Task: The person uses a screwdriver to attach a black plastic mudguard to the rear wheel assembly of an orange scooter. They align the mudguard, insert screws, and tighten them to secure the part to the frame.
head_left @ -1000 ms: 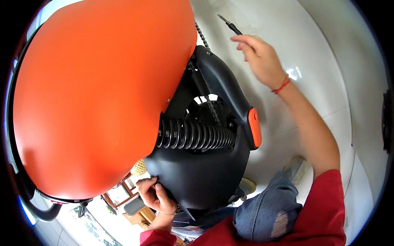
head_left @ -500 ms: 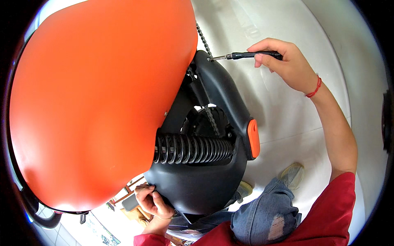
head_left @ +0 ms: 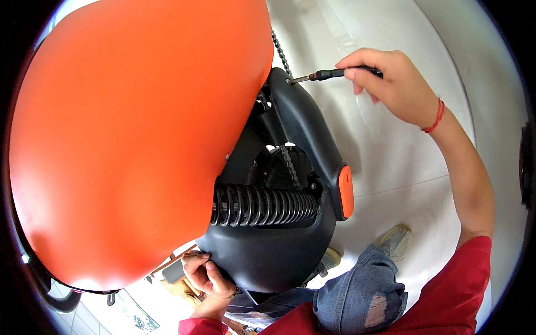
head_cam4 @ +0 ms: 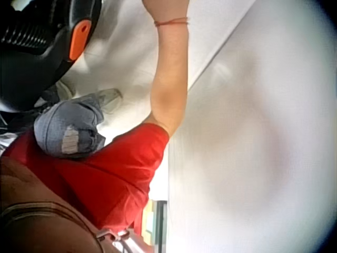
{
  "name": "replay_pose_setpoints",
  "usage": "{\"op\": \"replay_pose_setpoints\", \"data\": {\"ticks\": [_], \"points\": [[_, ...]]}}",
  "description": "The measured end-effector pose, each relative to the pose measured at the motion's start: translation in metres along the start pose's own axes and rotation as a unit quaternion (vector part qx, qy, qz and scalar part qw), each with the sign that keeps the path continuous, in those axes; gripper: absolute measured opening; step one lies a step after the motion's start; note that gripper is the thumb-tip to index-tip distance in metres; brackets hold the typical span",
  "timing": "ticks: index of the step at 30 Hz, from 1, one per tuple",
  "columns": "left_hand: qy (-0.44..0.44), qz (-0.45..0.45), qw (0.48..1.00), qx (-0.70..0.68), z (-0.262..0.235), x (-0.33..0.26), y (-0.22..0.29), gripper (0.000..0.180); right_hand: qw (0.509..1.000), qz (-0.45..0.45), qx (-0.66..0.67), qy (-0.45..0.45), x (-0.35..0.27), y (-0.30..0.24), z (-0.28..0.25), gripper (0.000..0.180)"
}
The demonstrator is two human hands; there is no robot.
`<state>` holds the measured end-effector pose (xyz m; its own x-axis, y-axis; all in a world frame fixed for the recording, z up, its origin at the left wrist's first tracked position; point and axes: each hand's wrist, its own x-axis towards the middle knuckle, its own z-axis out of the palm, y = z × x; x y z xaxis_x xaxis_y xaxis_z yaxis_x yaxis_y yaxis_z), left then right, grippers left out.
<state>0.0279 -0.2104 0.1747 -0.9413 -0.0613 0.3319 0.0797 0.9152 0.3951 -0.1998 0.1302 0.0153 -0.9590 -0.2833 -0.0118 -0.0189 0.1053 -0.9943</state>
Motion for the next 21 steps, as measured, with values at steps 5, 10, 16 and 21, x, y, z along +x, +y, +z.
{"op": "replay_pose_setpoints", "data": {"ticks": [5, 10, 16, 21], "points": [[0.010, -0.006, 1.000, -0.018, 0.004, -0.002, 0.000, 0.016, 0.925, 0.235, 0.296, -0.033, -0.001, 0.003, -0.008, 0.024], [0.004, 0.018, 1.000, -0.016, 0.004, 0.001, 0.001, 0.013, 0.930, 0.142, 0.338, 0.021, -0.010, -0.006, 0.004, 0.030], [0.016, -0.011, 1.000, -0.020, 0.003, -0.002, 0.001, 0.012, 0.972, -0.073, 0.215, 0.065, -0.013, 0.024, 0.018, 0.036], [0.017, -0.009, 1.000, -0.020, 0.006, -0.003, -0.002, 0.010, 0.977, -0.096, 0.089, 0.168, -0.011, 0.017, 0.019, 0.034]]}}
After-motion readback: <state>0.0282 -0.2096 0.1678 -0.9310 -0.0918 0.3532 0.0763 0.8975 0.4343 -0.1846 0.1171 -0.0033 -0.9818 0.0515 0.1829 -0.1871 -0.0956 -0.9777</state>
